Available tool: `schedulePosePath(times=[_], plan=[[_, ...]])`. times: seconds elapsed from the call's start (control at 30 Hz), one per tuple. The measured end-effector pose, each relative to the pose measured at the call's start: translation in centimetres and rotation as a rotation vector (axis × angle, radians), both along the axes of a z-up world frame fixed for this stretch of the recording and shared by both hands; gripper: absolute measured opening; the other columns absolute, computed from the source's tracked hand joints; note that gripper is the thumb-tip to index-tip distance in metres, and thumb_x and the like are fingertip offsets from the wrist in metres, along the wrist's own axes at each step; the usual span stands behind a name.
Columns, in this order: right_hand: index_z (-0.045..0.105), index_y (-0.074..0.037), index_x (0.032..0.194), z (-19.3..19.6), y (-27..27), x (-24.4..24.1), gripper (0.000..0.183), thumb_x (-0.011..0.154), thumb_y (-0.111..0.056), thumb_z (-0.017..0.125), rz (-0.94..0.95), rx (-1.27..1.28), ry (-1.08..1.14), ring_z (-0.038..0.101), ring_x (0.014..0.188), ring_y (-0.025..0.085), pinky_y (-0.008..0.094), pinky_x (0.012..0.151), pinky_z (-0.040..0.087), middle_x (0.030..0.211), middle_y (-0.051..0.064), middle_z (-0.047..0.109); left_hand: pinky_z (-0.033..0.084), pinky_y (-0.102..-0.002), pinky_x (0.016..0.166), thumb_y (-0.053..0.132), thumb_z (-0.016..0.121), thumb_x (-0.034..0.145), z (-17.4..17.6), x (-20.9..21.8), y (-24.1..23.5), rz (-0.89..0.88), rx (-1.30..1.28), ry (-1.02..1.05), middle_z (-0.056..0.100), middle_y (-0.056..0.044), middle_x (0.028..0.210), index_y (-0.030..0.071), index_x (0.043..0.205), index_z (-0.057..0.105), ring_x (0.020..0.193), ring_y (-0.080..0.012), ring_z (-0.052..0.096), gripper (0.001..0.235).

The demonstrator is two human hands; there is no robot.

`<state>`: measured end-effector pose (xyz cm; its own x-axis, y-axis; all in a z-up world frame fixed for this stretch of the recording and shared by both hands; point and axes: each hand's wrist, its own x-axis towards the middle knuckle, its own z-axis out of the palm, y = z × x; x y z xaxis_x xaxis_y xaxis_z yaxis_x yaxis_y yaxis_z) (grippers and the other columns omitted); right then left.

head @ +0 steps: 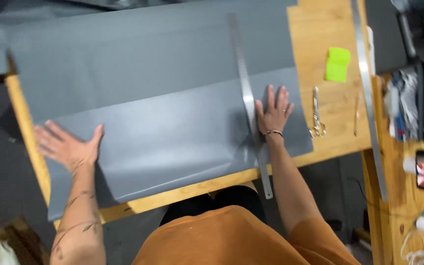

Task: Measuring, marking, and cutting a large piece of grey fabric on a wooden workbench using a metal ruler and scissors.

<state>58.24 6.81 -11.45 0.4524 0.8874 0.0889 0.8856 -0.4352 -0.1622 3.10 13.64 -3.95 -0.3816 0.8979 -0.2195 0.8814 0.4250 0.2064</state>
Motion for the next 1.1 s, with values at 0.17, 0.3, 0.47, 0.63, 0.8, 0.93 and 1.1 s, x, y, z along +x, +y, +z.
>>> schedulePosePath(times=[0.17,0.3,0.47,0.63,0.8,0.93,1.1], plan=[[0.030,-0.029,0.160,0.7,-1.0,2.2,0.071,0.101,-0.067,0.041,-0.041,-0.006,-0.016,0.017,0.153,0.036,0.060,0.121,0.014,0.166,0.012,0.020,-0.003,-0.061,0.126,0.091,0.038,0.077,0.8,1.1,-0.2,0.053,-0.031,0.025,-0.007,-0.020,0.167,0.004,0.164,0.000,0.155,-0.0339,-0.008,0.129],[0.026,-0.033,0.160,1.3,-1.4,3.2,0.076,0.096,-0.072,0.040,-0.134,-0.050,0.021,0.015,0.153,0.038,0.062,0.119,0.015,0.167,0.009,0.019,-0.004,-0.060,0.126,0.096,0.030,0.076,-0.1,1.2,-0.6,0.025,0.005,0.036,-0.006,-0.020,0.168,0.004,0.164,0.001,0.154,-0.0339,-0.009,0.131],[0.015,-0.033,0.162,3.0,-0.8,2.5,0.075,0.099,-0.070,0.032,-0.144,-0.178,0.068,0.006,0.155,0.033,0.059,0.123,0.006,0.169,0.007,0.008,-0.004,-0.059,0.125,0.092,0.036,0.083,-0.8,1.1,-0.7,-0.001,0.058,0.061,-0.002,-0.020,0.168,0.001,0.165,0.005,0.154,-0.0336,-0.007,0.126],[0.015,-0.032,0.162,3.8,-0.7,2.3,0.075,0.099,-0.069,0.031,-0.132,-0.182,0.085,0.005,0.156,0.032,0.058,0.123,0.003,0.169,0.008,0.006,0.000,-0.062,0.125,0.092,0.037,0.086,-3.0,-0.5,-0.8,-0.028,0.108,0.105,0.000,-0.022,0.169,0.005,0.164,0.002,0.155,-0.0355,-0.004,0.122],[0.012,-0.032,0.163,4.6,-0.7,2.1,0.077,0.099,-0.071,0.029,-0.146,-0.217,0.158,-0.002,0.156,0.031,0.058,0.124,-0.001,0.170,0.007,-0.001,-0.002,-0.062,0.127,0.091,0.042,0.088,-3.8,-1.7,-0.8,-0.049,0.098,0.096,-0.006,-0.018,0.170,0.009,0.164,-0.004,0.157,-0.0343,-0.008,0.121],[0.038,-0.020,0.150,4.6,-1.4,1.5,0.066,0.100,-0.062,0.043,-0.066,-0.037,0.193,0.008,0.152,0.037,0.065,0.119,0.001,0.162,0.017,0.021,-0.010,-0.061,0.123,0.091,0.041,0.077,-1.0,-0.1,0.2,0.031,-0.076,-0.027,-0.013,-0.019,0.168,0.007,0.162,-0.009,0.155,-0.0315,-0.017,0.129],[0.055,-0.008,0.135,6.4,-5.3,-3.6,0.055,0.095,-0.044,0.065,0.017,-0.010,0.388,0.050,0.118,0.034,0.046,0.098,0.046,0.129,0.018,0.054,-0.007,-0.069,0.114,0.065,0.054,0.082,-2.9,0.6,0.9,-0.106,0.138,-0.083,0.003,-0.030,0.165,0.000,0.163,0.014,0.150,-0.0409,-0.005,0.111]])
